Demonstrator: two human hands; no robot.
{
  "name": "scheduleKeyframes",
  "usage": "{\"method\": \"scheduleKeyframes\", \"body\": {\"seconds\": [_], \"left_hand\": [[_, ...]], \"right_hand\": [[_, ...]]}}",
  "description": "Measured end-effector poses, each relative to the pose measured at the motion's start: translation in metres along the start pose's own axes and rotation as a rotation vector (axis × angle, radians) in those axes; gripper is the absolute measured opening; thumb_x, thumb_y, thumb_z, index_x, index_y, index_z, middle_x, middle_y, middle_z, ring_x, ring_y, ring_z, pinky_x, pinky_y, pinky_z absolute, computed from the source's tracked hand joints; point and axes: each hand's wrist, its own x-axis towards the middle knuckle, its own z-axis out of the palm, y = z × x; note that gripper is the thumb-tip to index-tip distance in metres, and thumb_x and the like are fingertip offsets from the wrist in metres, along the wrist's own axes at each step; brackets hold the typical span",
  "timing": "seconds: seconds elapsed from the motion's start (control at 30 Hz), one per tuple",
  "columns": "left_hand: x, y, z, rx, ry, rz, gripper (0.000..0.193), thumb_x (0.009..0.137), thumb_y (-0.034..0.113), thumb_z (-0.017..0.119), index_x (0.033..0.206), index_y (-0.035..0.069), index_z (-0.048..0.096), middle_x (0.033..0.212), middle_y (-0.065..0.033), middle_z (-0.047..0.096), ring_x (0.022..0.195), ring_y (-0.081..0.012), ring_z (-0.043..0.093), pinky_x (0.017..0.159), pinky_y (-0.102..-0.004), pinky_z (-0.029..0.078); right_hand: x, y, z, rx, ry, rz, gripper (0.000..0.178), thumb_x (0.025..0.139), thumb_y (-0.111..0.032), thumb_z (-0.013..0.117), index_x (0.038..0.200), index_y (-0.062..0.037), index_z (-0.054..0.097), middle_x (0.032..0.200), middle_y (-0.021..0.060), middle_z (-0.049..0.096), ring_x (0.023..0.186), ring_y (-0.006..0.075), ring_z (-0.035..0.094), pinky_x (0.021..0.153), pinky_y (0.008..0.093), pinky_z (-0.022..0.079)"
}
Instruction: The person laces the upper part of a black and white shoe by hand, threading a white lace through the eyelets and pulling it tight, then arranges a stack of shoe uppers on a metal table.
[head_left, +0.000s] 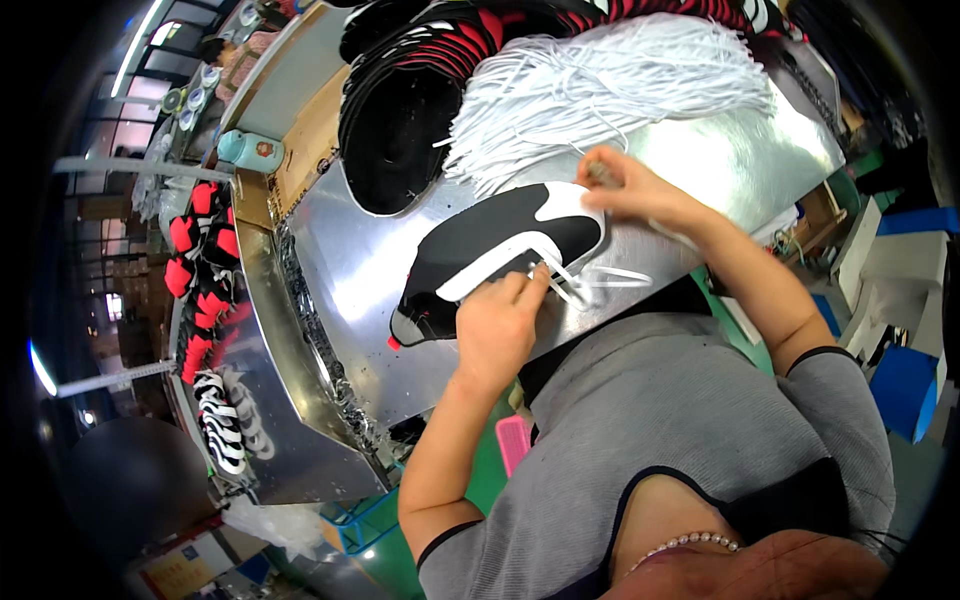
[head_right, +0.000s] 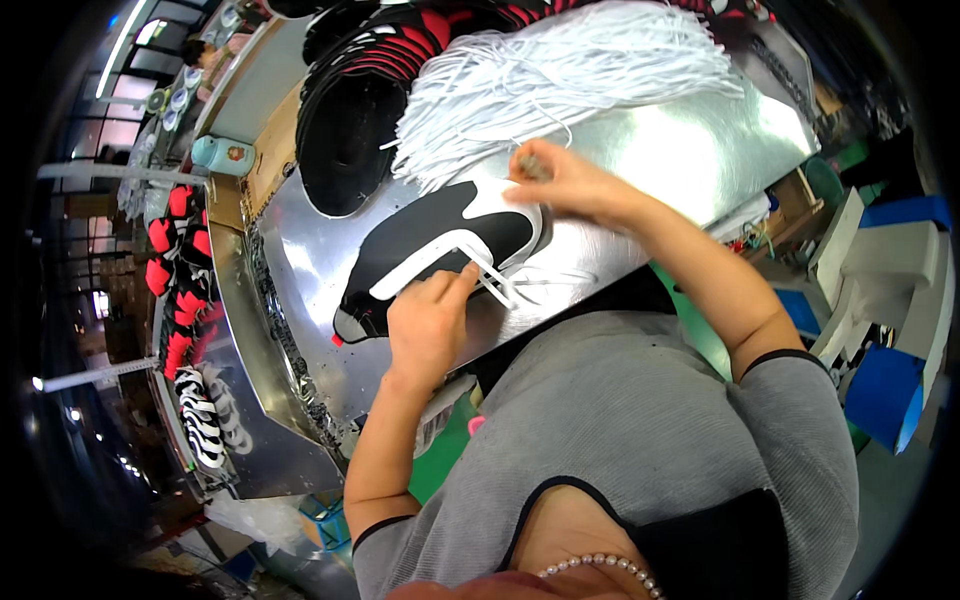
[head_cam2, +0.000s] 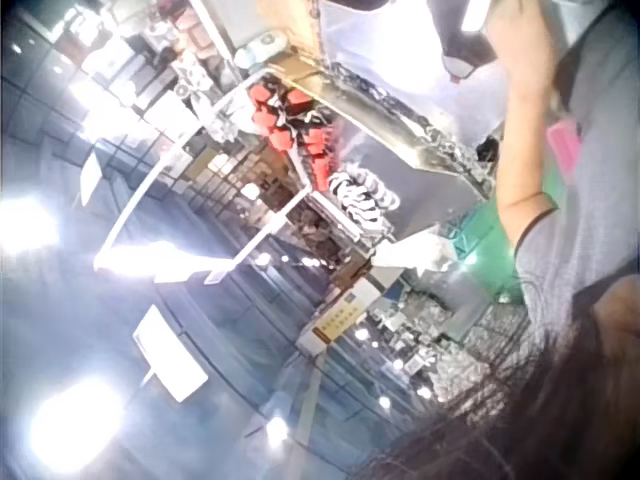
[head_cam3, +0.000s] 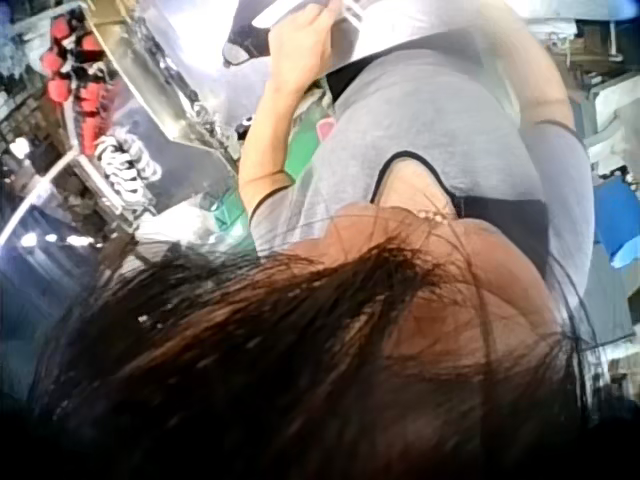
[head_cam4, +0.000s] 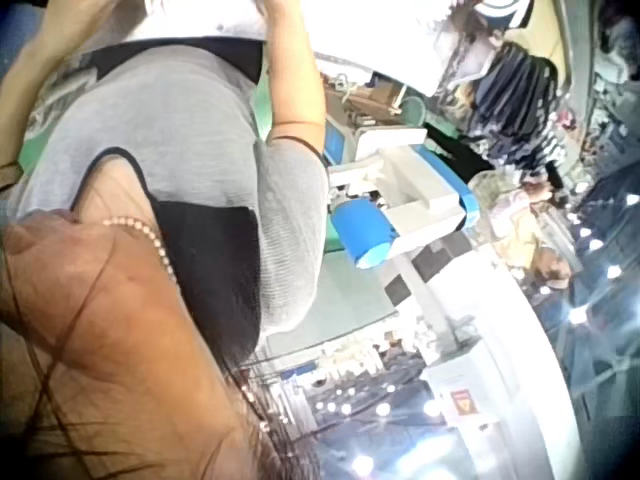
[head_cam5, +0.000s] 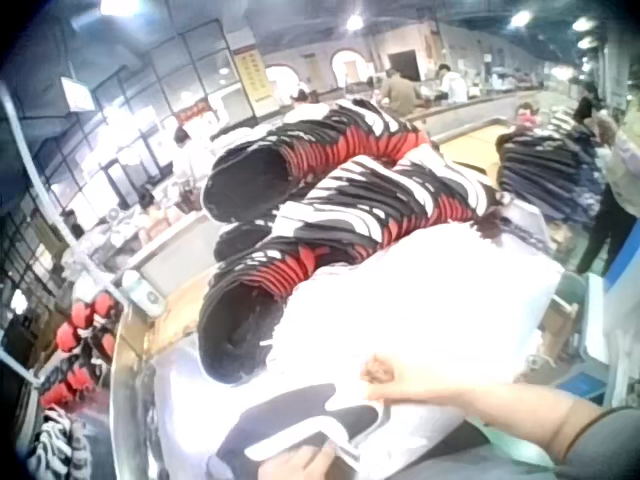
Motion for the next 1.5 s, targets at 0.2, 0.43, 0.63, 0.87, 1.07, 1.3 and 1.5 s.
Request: {"method": "scheduleKeyframes", "body": {"seconds": [0.2,0.43,0.63,0.87,1.07,1.3,1.5], "left_hand": [[-0.016,-0.050,-0.010,-1.390,-0.586,-0.870,0.060,0.099,0.051,0.049,0.129,0.000,0.058,0.120,-0.0089,0.062,0.111,-0.0167,0.055,0.100,-0.0271,0.038],[0.006,-0.039,-0.001,-1.423,-0.505,-1.049,0.020,0.083,0.023,0.077,0.093,0.007,0.071,0.090,-0.0015,0.069,0.083,-0.0107,0.059,0.080,-0.0243,0.044],[-0.005,-0.053,0.023,-1.290,-0.024,-0.945,0.010,0.085,0.007,0.067,0.089,-0.001,0.072,0.082,-0.0044,0.070,0.073,-0.0111,0.061,0.070,-0.0260,0.048],[0.016,-0.039,0.006,-1.347,-0.131,-0.949,0.013,0.086,0.009,0.071,0.096,0.001,0.074,0.089,-0.0030,0.071,0.079,-0.0088,0.061,0.074,-0.0220,0.047],[0.007,-0.050,0.006,-0.856,-0.086,-0.924,0.009,0.082,0.008,0.072,0.086,0.000,0.073,0.085,-0.0036,0.069,0.078,-0.0100,0.060,0.072,-0.0242,0.047],[-0.059,-0.129,-0.065,-0.030,0.508,-0.660,0.009,0.081,0.007,0.069,0.084,0.000,0.065,0.079,-0.0094,0.062,0.074,-0.0197,0.057,0.069,-0.0343,0.046],[-0.229,-0.232,-0.120,0.121,0.615,-1.099,0.012,0.083,0.011,0.069,0.084,-0.002,0.068,0.079,-0.0055,0.065,0.072,-0.0132,0.056,0.068,-0.0279,0.048]], "right_hand": [[-0.008,-0.001,0.032,-0.223,0.068,-0.206,0.046,0.078,-0.017,0.080,0.112,-0.0080,0.050,0.107,0.0015,0.054,0.097,0.0097,0.052,0.079,0.0246,0.045],[-0.005,0.006,0.046,-0.301,0.069,-0.240,0.043,0.080,-0.018,0.079,0.111,-0.0096,0.050,0.100,0.0005,0.056,0.092,0.0088,0.052,0.073,0.0211,0.044],[-0.010,0.013,0.043,-0.213,0.233,-0.051,0.039,0.082,-0.022,0.078,0.107,-0.0098,0.051,0.096,0.0043,0.059,0.088,0.0107,0.053,0.074,0.0242,0.044],[-0.011,0.006,0.041,-0.199,0.174,0.039,0.040,0.084,-0.031,0.075,0.108,-0.0097,0.050,0.097,0.0067,0.058,0.085,0.0118,0.051,0.070,0.0261,0.042],[-0.009,0.021,0.041,-0.184,0.168,-0.090,0.033,0.088,-0.023,0.072,0.107,-0.0130,0.048,0.091,0.0010,0.055,0.075,0.0061,0.049,0.059,0.0185,0.038],[-0.010,0.020,0.020,0.009,0.155,-0.093,0.030,0.089,-0.021,0.071,0.108,-0.0118,0.049,0.097,0.0027,0.057,0.082,0.0065,0.053,0.064,0.0179,0.041],[-0.013,0.024,-0.015,-0.085,0.187,-0.101,0.027,0.089,-0.024,0.069,0.105,-0.0119,0.051,0.088,0.0000,0.057,0.079,0.0089,0.055,0.066,0.0259,0.043]]}}
